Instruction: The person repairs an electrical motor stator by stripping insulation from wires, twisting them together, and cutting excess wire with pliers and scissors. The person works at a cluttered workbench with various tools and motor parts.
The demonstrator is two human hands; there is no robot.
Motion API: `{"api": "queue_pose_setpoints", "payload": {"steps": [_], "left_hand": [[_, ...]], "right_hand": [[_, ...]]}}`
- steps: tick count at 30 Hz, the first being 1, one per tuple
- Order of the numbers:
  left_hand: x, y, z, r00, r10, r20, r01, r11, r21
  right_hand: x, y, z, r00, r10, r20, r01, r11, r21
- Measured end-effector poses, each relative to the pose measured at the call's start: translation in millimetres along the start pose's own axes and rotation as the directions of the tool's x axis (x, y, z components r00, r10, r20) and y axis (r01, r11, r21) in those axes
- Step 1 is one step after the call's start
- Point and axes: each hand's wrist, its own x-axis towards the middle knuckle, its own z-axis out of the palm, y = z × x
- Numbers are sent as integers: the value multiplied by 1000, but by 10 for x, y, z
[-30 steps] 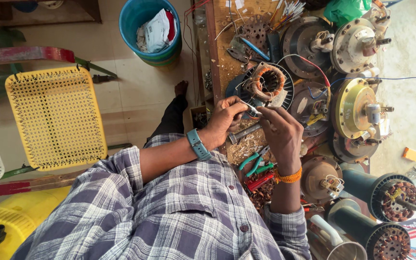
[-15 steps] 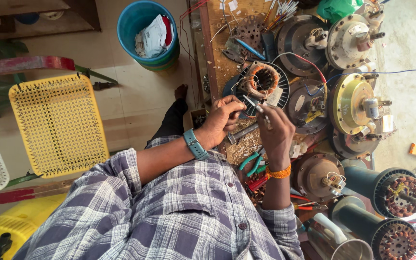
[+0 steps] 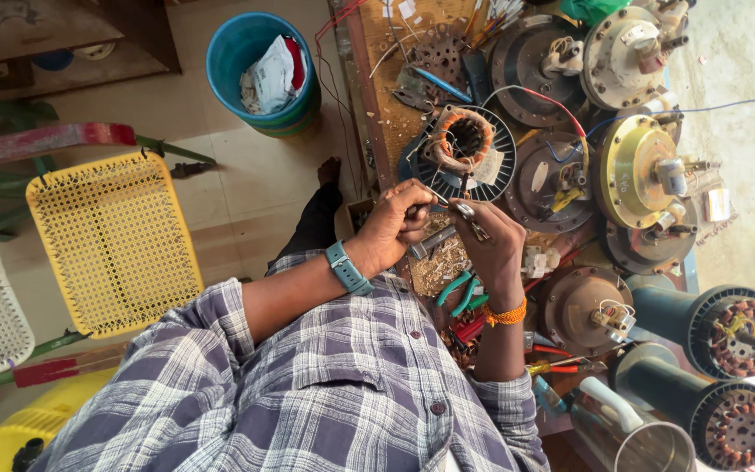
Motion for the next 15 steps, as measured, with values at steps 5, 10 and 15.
{"api": "queue_pose_setpoints", "payload": {"steps": [5,10,15], "left_hand": [[-238,150,169,979,-94,180,45,964,262],[-717,634,233,946,149,288,-299,742,600],[-883,1137,460,905,115,410,-398,574,716]], "right_hand": [[-452,542,-1,907,361,-216,-290,909,299],[-1128,1596,-125,876,372,-306,-450,860,-241],[-1371,2016,-69,647,706,-287,-761,571,-309]]}}
